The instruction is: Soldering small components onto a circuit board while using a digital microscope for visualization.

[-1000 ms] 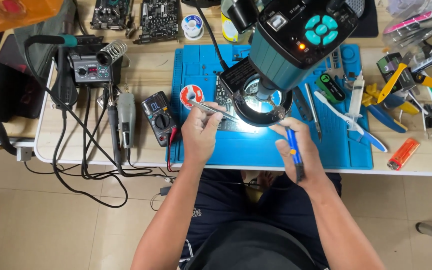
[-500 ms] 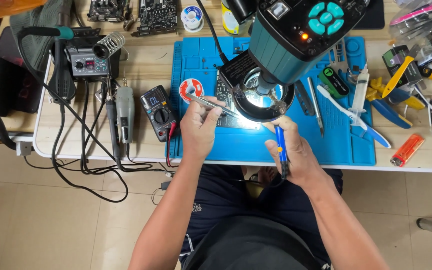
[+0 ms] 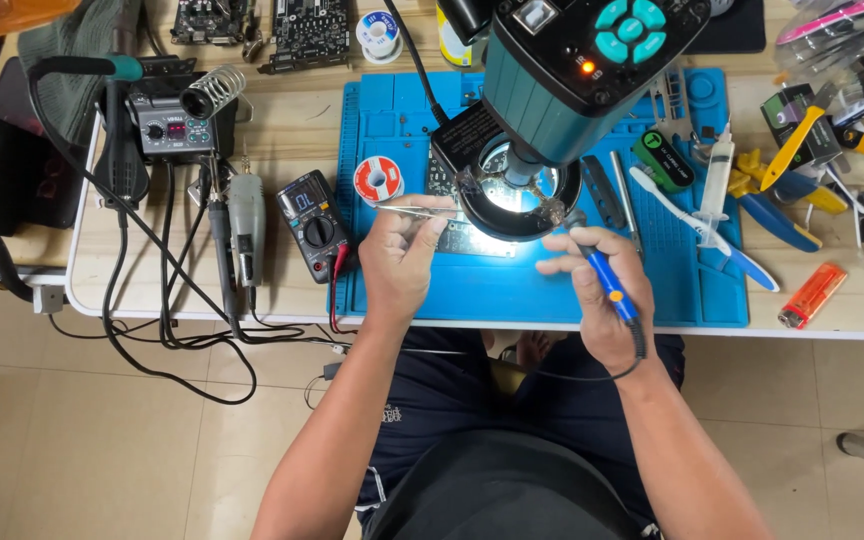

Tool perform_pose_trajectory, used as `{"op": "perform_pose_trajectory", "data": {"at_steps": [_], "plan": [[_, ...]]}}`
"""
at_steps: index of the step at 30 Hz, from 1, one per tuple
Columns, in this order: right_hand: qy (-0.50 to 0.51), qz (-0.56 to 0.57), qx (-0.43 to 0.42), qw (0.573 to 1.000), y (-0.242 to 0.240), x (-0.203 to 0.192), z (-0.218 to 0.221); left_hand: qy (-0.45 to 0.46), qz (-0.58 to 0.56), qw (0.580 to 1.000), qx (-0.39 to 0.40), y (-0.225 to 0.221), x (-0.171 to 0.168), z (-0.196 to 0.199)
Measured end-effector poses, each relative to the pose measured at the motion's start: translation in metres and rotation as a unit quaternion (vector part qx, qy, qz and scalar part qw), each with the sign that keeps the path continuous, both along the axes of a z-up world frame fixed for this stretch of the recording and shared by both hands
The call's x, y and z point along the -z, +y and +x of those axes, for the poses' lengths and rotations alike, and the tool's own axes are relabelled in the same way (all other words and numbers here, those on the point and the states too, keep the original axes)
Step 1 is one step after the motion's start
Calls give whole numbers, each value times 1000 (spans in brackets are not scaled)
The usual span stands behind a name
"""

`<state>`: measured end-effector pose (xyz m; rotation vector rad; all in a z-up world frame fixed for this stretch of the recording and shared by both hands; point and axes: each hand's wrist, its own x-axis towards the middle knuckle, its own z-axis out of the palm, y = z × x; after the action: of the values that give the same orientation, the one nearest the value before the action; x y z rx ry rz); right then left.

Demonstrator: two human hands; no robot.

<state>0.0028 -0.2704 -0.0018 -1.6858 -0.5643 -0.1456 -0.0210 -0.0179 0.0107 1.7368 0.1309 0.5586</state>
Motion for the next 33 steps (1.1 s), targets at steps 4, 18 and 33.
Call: {"op": "perform_pose_trajectory", "data": {"at_steps": [4, 18, 33], "plan": [[-2, 36, -8, 999, -9, 12, 1, -4, 23, 1000, -5, -7, -3, 1], [11, 61, -16, 998, -8, 3, 5, 28, 62, 996, -58, -18, 34, 24], [10, 76, -19, 997, -7, 4, 6, 38, 48, 997, -48, -17, 31, 32]]}}
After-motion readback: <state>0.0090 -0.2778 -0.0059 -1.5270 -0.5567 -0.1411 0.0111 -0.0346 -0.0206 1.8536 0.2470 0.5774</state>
